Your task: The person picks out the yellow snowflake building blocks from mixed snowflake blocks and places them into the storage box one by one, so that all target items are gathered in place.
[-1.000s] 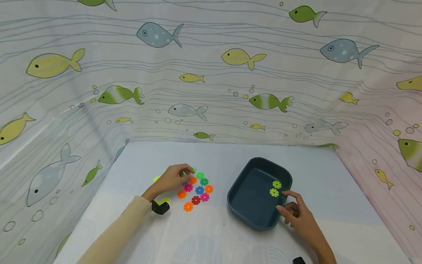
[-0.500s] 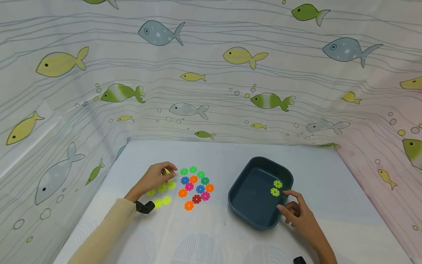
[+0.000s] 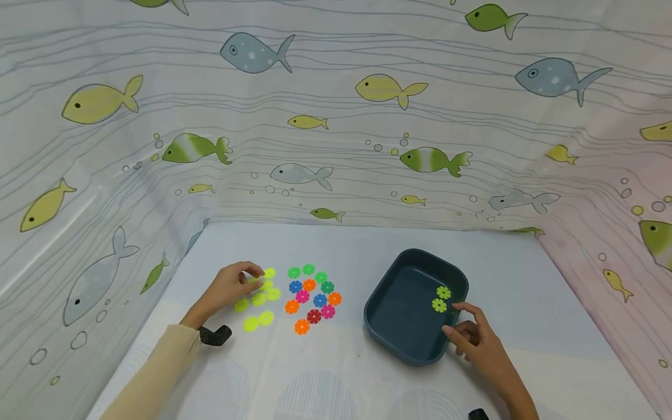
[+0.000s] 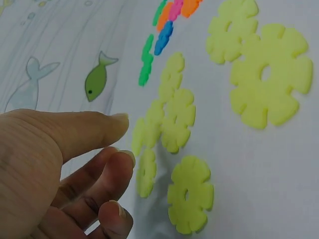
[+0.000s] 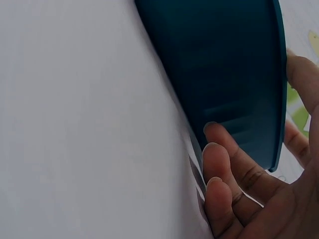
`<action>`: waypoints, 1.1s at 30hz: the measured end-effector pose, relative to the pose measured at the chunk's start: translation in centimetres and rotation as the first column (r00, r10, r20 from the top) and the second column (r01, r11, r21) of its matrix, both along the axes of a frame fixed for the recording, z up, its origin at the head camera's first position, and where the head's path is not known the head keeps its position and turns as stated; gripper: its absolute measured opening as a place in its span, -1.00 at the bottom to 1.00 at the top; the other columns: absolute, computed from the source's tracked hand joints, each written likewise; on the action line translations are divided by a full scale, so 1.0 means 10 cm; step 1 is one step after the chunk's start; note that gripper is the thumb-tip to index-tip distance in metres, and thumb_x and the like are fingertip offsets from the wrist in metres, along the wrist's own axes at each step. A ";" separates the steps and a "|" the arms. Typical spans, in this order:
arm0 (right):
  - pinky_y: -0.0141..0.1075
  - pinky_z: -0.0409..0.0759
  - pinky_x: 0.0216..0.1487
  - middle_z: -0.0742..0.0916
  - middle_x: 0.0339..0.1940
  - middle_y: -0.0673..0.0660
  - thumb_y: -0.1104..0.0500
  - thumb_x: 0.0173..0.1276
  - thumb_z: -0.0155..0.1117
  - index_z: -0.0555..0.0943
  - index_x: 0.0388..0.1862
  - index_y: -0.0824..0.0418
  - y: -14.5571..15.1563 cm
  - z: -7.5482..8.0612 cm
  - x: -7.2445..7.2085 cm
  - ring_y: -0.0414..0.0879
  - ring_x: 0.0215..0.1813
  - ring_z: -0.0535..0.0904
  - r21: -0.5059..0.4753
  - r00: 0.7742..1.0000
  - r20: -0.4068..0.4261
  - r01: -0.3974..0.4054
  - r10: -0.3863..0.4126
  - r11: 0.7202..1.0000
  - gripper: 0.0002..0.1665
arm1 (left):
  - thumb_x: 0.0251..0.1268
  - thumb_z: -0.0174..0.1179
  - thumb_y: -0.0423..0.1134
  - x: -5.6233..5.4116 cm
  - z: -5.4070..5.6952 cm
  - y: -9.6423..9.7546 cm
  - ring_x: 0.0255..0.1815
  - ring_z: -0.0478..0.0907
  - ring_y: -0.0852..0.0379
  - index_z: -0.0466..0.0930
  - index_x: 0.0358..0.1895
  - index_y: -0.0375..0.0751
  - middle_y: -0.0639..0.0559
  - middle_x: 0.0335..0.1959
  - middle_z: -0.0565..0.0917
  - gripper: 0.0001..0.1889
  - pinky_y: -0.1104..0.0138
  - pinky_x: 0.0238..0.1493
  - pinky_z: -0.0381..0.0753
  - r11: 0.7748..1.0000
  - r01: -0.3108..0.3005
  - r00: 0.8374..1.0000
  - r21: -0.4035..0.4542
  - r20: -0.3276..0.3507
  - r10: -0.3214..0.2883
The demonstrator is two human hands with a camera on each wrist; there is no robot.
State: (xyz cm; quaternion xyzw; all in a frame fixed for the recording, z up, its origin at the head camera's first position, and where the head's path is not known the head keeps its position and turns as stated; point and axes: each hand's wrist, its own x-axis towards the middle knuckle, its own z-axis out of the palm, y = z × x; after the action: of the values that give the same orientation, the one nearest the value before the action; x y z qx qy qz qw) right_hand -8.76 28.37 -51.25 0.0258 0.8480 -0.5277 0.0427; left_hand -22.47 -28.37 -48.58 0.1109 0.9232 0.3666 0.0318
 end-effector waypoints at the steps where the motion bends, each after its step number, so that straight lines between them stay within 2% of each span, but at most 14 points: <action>1: -0.23 0.56 -0.38 0.71 -0.24 0.16 -0.14 0.48 0.33 0.20 0.52 -0.10 0.01 0.01 0.01 0.04 -0.38 0.60 0.001 1.000 -0.001 0.003 -0.003 1.000 -0.23 | 0.32 0.44 -0.21 0.00 -0.01 -0.01 -0.38 0.50 0.05 0.71 0.01 -0.13 0.02 -0.10 0.71 -0.75 0.31 -0.41 0.50 1.000 0.001 1.000 0.000 0.006 -0.001; 5: -0.23 0.56 -0.39 0.71 -0.26 0.17 -0.10 0.49 0.33 0.20 0.52 -0.09 0.04 0.03 0.02 0.04 -0.40 0.60 -0.001 1.000 -0.009 0.009 -0.009 1.000 -0.24 | 0.28 0.46 -0.24 0.00 -0.05 -0.04 -0.40 0.48 0.04 0.71 0.02 -0.12 -0.01 -0.05 0.70 -0.73 0.30 -0.39 0.49 1.000 0.004 1.000 0.006 0.019 -0.004; 10: -0.22 0.57 -0.39 0.72 -0.25 0.17 -0.10 0.49 0.33 0.21 0.52 -0.08 0.02 0.02 0.01 0.04 -0.40 0.61 -0.012 1.000 0.001 -0.003 0.003 1.000 -0.24 | 0.23 0.48 -0.26 0.07 -0.05 -0.12 -0.39 0.46 0.06 0.72 0.02 -0.13 -0.05 -0.03 0.66 -0.70 0.32 -0.39 0.48 0.999 -0.044 0.998 -0.013 0.034 0.044; 14: -0.22 0.57 -0.40 0.71 -0.25 0.17 -0.11 0.48 0.35 0.22 0.51 -0.08 0.00 0.01 0.01 0.04 -0.41 0.60 -0.007 1.000 0.004 0.006 -0.006 1.000 -0.24 | 0.24 0.48 -0.26 0.09 -0.05 -0.15 -0.37 0.45 0.07 0.72 0.06 -0.19 -0.12 0.00 0.65 -0.67 0.32 -0.39 0.48 0.999 -0.046 0.998 -0.015 0.031 0.047; 20: -0.23 0.57 -0.42 0.71 -0.27 0.17 -0.10 0.47 0.36 0.21 0.51 -0.06 -0.02 0.01 0.00 0.02 -0.42 0.60 -0.012 1.000 0.003 0.008 -0.008 1.000 -0.23 | 0.25 0.46 -0.26 0.08 -0.03 -0.14 -0.35 0.45 0.08 0.72 0.06 -0.24 -0.12 -0.04 0.65 -0.67 0.31 -0.36 0.46 0.997 -0.056 0.998 -0.059 0.018 0.057; 27: -0.23 0.56 -0.42 0.70 -0.27 0.16 -0.06 0.49 0.35 0.19 0.53 -0.06 -0.02 0.01 -0.02 0.03 -0.42 0.59 -0.019 1.000 0.003 0.005 -0.005 1.000 -0.23 | 0.27 0.45 -0.23 0.04 -0.05 -0.17 -0.31 0.46 0.05 0.71 0.05 -0.24 -0.09 -0.07 0.63 -0.67 0.22 -0.28 0.49 0.995 -0.048 0.997 -0.087 0.049 0.053; 33: -0.23 0.58 -0.43 0.71 -0.27 0.16 -0.08 0.49 0.34 0.21 0.52 -0.06 -0.03 -0.02 -0.03 0.03 -0.43 0.59 -0.015 1.000 -0.010 0.000 0.000 1.000 -0.24 | 0.22 0.50 -0.20 0.02 -0.07 -0.18 -0.23 0.50 0.03 0.58 -0.02 -0.23 -0.05 -0.15 0.62 -0.63 0.18 -0.17 0.50 0.994 -0.077 0.996 -0.075 0.039 0.080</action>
State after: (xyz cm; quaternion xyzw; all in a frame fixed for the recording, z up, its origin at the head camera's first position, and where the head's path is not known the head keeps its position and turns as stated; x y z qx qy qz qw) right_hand -9.05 28.08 -51.40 0.0229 0.8441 -0.5343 0.0387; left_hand -22.26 -30.18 -49.27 0.0657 0.9388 0.3355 0.0407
